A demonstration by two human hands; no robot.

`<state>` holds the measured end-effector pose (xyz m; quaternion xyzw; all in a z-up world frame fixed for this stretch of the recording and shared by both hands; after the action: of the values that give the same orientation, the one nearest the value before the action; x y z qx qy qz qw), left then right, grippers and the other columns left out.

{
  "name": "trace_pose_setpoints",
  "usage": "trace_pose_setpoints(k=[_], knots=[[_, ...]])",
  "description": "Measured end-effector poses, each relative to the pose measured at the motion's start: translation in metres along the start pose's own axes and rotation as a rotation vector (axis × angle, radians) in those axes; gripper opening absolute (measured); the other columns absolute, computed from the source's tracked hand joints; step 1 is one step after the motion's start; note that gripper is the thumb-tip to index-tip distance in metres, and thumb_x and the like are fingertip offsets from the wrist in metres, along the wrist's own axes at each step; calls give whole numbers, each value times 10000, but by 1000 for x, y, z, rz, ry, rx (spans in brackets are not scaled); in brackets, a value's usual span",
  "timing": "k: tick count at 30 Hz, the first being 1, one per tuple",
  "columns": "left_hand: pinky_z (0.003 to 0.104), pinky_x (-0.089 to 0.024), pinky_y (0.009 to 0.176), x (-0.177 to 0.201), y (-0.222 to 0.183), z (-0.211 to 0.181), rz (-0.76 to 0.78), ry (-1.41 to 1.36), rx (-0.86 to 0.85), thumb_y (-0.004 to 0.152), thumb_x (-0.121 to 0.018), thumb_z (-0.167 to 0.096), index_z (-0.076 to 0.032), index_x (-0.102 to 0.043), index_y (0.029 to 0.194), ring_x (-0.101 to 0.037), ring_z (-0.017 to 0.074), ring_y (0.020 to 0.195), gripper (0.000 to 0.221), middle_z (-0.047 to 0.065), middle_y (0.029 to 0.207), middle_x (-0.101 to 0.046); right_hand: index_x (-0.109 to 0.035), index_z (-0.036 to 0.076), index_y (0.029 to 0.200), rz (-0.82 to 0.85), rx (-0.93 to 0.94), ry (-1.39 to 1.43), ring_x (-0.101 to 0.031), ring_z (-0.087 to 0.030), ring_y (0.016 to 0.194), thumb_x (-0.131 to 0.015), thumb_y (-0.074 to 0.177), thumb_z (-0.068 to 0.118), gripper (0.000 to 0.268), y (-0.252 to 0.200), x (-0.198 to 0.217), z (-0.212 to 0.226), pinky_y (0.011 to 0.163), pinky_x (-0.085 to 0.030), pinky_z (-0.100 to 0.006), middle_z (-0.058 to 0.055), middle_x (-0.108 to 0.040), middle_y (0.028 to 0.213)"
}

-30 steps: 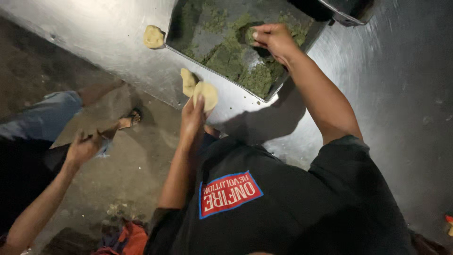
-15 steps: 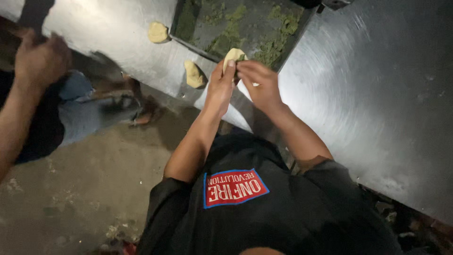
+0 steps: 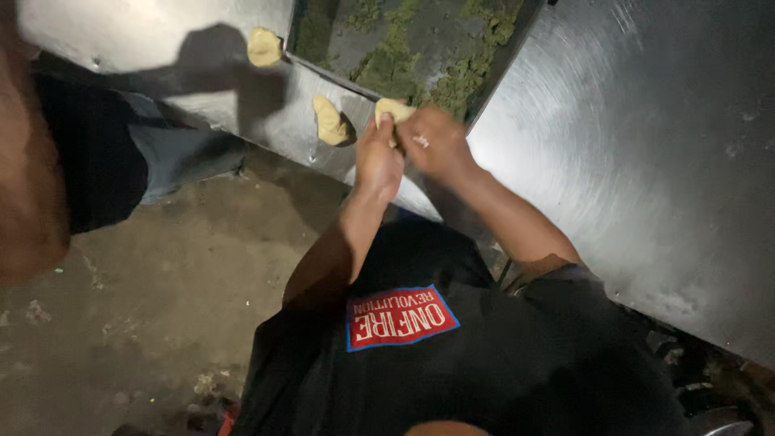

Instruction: The person prepares dough buns by flattening pieces of dough, adding a green filling from a tray, and folding the dough over the filling to create rounded shapes.

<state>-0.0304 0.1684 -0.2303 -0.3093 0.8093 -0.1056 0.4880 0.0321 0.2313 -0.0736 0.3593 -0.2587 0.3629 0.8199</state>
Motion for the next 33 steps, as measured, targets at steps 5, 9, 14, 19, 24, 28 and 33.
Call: trace_pose_setpoints(k=[5,9,14,19,24,28,33], knots=[[459,-439,1132,-57,-2,-6,294,-97,425,965,-300,-674,-5,-400,1459,-566,344,1306,838,204,1374,-620,-660,-52,1096,62,124,-35,-663,-313,984,-762,925,31,216,23,30,2,882,-573,-421,-167,-647,1034],[425,-427,1171,-71,4,-20,260,621,386,1037,-418,-579,12,-351,1551,-544,299,1364,786,175,1474,-520,-655,-52,1060,291,72,-33,-656,-344,941,-735,944,-9,147,28,55,-11,822,-565,-439,-178,-639,1002],[480,-512,1063,-114,3,-39,364,466,209,1048,-615,-310,76,-414,1518,-600,322,1217,640,295,1389,-559,-651,-27,1125,222,222,102,-660,-341,974,-730,946,-13,196,50,96,22,837,-566,-427,-177,-642,1059],[401,-379,1267,-155,-42,-79,527,503,-225,1143,-554,-169,53,-432,1537,-432,280,1490,468,261,1640,-387,-581,10,1198,-159,-211,398,-624,-290,999,-755,910,40,337,38,130,4,851,-544,-369,-173,-586,1108],[416,-330,1344,-175,-93,-96,321,876,-636,1168,-491,-255,20,-130,1666,-246,327,1627,674,278,1735,-163,-621,-1,1085,-358,-575,711,-636,-239,787,-776,953,21,205,-4,95,-11,665,-527,-356,-134,-630,1056],[359,-401,1218,-175,-131,-91,370,858,-653,1130,-434,-366,-3,174,1629,-373,276,1496,867,241,1714,-52,-637,-18,1167,-411,-65,-29,-639,-314,998,-725,920,-27,262,-10,101,77,846,-553,-398,-178,-610,1104],[388,-514,1096,-154,-152,-90,636,869,-296,1112,-398,-267,21,-31,1644,-540,245,1270,707,220,1535,-486,-635,19,1146,-496,-67,-205,-625,-289,941,-793,917,25,278,-23,124,105,810,-536,-381,-153,-614,1037]])
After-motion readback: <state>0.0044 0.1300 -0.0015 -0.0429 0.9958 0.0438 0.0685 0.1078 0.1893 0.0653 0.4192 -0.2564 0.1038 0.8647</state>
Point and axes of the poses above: each hand's wrist, its own y-axis towards the middle knuckle, its own x-axis out of the back of the hand, z = x × y, the point moved 10 cm from there along y, towards the middle knuckle
